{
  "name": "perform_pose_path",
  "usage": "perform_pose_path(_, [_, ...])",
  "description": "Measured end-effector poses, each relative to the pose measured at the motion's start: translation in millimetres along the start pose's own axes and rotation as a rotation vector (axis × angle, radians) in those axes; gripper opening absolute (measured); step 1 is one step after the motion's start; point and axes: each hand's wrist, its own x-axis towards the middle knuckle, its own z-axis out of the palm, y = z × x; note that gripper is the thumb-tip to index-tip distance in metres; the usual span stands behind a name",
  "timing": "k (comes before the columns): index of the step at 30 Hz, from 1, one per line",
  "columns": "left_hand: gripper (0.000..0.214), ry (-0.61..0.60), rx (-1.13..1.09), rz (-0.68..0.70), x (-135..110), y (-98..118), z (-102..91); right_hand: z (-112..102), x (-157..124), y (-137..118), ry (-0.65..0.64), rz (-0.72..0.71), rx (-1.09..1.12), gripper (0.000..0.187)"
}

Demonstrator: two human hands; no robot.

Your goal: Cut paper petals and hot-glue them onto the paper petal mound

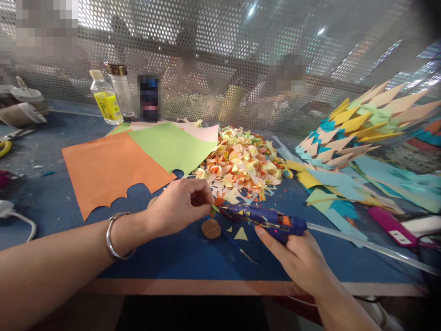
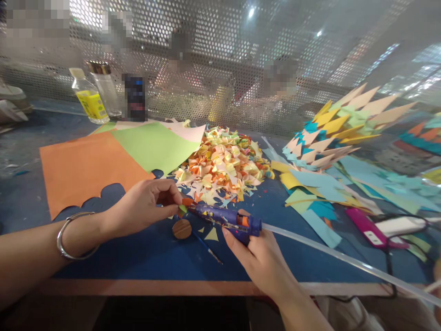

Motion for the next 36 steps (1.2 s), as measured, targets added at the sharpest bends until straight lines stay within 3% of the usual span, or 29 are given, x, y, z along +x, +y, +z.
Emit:
perform_pose_path(8, [0.004,0.040,-0.020,0.021,0.5,-1.9,0.5,-2.7,0.7,-0.6,-0.004,0.105,0.025,0.025])
perform_pose_path(13, [0.003,0.026,-0.063,0.035,0.8,-3.4,0.4,-16.2,8.7,4.0,-0.192,0.314,0.111,0.049])
perform_pose_path(16, [0.004,0.008,-0.096,0.019,1.8,-4.9,0.3,-26.7,14.6,16.2,-0.329,0.471,0.176,0.052])
perform_pose_path(20, [0.006,-0.038,-0.145,-0.008,2.8,-6.5,0.7,-37.8,22.5,29.6,-0.384,0.621,0.265,0.051])
perform_pose_path(25, [0.006,-0.069,-0.141,-0.024,3.9,-8.5,0.8,-44.5,32.2,37.1,-0.439,0.727,0.128,0.046])
perform_pose_path(28, [0.010,-0.065,-0.161,-0.033,5.1,-8.1,0.5,-47.9,34.1,47.6,-0.464,0.663,-0.023,0.048])
perform_pose_path(31, [0.016,-0.049,-0.183,-0.054,6.0,-5.5,0.0,-51.1,29.9,56.5,-0.390,0.521,-0.286,0.053])
perform_pose_path(33, [0.017,-0.045,-0.189,-0.058,6.5,-4.1,-0.2,-51.1,25.3,52.5,-0.229,0.457,-0.427,0.051])
perform_pose_path(36, [0.017,-0.048,-0.180,-0.040,7.0,-4.8,0.3,-43.5,21.4,26.3,0.008,0.339,-0.361,0.041])
